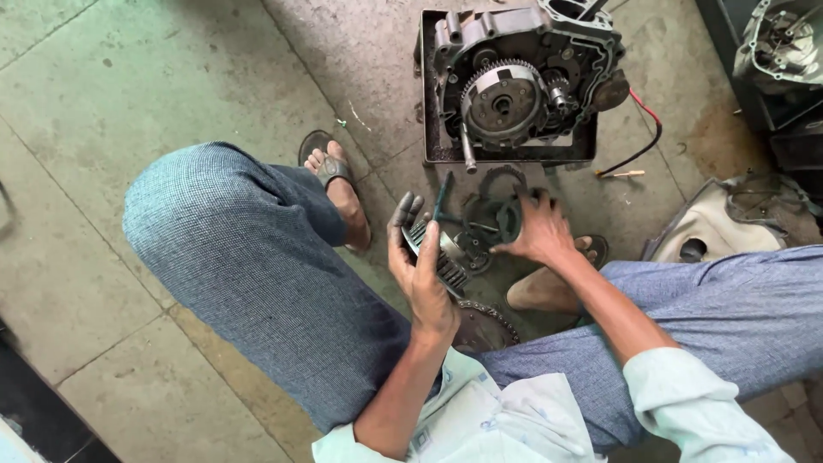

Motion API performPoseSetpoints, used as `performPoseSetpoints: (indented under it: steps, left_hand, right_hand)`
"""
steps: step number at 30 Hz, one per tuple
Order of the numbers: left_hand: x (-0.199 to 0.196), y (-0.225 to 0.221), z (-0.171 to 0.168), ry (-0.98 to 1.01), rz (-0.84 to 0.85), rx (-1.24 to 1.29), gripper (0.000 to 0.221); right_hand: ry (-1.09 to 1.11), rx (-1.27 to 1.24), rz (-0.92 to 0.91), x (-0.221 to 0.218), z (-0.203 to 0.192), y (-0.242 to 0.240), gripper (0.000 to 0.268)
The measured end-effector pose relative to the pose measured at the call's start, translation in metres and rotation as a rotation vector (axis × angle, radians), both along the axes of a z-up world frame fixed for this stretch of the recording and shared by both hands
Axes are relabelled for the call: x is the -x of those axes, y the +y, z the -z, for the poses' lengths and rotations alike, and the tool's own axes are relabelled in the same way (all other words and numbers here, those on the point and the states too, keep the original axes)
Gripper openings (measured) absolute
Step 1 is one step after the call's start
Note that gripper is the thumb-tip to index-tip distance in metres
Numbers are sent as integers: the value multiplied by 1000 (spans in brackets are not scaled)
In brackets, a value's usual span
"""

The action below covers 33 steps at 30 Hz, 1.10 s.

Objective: Assembling and inspecting the clutch plates and housing of a motorcycle engine.

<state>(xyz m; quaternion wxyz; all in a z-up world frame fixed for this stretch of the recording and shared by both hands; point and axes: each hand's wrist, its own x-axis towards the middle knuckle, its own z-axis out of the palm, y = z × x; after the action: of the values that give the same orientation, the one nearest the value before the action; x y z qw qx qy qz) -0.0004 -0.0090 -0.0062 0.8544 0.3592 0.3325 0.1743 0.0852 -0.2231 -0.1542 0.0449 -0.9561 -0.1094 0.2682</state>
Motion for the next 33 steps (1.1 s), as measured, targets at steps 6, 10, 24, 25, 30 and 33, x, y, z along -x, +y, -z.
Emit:
performPoseSetpoints:
  steps: [6, 10, 24, 25, 30, 33]
  left_hand:
    - [1, 3, 3, -10, -14, 80, 54]
    - [-2, 5, -1, -85, 25, 319, 61]
    - [-3, 7, -33, -491, 133, 516, 99]
    - [-3, 7, -34, -528, 147, 533, 102]
    - [14, 3, -8, -472, 78, 623, 91]
    - [26, -6, 23, -368, -43, 733, 76]
  right_hand:
    - [15, 12, -52, 7, 12, -1, 133]
    - [282, 129, -20, 6, 10, 2, 135]
    - [282, 217, -136, 10, 38, -5, 134]
    - [338, 254, -117, 6, 42, -4, 124]
    - [-40, -14, -170, -34, 109, -16, 90]
    - [-248, -29, -282, -53, 245, -24, 46]
